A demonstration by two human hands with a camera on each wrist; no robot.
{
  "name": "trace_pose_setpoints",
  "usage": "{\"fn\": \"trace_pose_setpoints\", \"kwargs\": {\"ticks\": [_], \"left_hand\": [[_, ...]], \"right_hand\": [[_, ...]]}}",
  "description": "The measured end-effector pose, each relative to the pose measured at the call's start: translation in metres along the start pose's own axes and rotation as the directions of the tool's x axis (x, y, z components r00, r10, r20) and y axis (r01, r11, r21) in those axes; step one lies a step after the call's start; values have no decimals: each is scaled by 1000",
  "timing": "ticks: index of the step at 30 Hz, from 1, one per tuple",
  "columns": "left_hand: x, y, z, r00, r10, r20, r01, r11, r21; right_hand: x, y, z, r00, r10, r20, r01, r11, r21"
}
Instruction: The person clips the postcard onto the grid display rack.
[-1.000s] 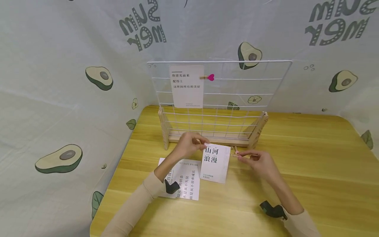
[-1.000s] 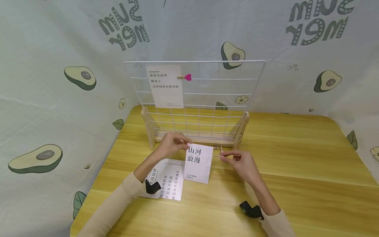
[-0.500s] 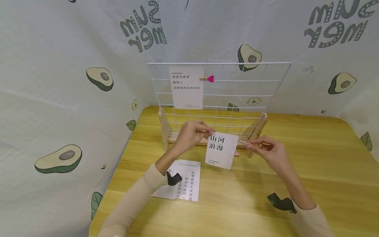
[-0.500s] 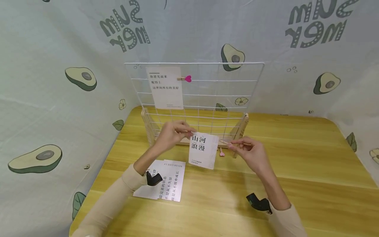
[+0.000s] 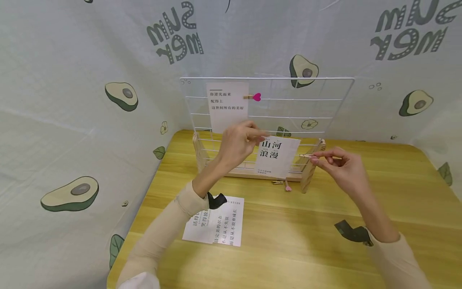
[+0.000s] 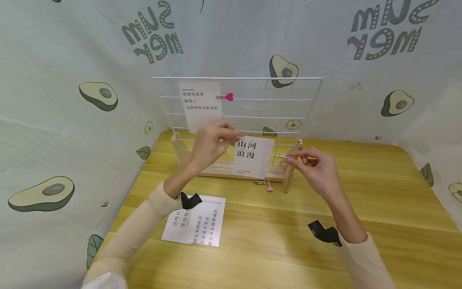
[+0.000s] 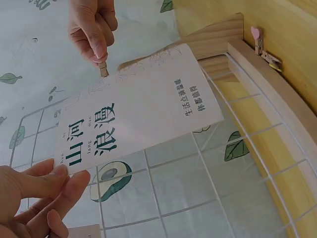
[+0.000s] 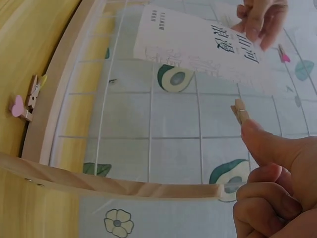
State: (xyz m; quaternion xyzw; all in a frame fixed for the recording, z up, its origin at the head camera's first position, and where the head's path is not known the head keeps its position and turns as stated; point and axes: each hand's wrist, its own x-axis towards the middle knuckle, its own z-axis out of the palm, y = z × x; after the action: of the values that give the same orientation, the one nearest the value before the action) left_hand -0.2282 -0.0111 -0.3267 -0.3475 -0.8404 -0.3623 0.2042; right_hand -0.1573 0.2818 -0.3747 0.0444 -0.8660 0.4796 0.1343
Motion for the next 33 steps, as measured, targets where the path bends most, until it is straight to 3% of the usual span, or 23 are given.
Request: {"fn": "trace_pose_setpoints", "kwargs": {"ticks": [6, 14, 24, 33], "left_hand": [[18, 9, -13, 998, 43, -47, -41, 998, 40], [41, 25, -28, 992, 82, -100, -72, 992, 101], [67, 38, -34, 986, 119, -119, -94, 976, 198], [78, 44, -38, 986, 112, -124, -76, 961, 265]], "right_hand": [[15, -9, -9, 998, -46, -50, 47, 998, 35], [29, -28, -21, 990, -46, -137, 55, 996, 68], [44, -47, -38, 973, -96, -209, 111, 992, 65], [55, -58, -44, 964, -99, -246, 110, 993, 33]]}}
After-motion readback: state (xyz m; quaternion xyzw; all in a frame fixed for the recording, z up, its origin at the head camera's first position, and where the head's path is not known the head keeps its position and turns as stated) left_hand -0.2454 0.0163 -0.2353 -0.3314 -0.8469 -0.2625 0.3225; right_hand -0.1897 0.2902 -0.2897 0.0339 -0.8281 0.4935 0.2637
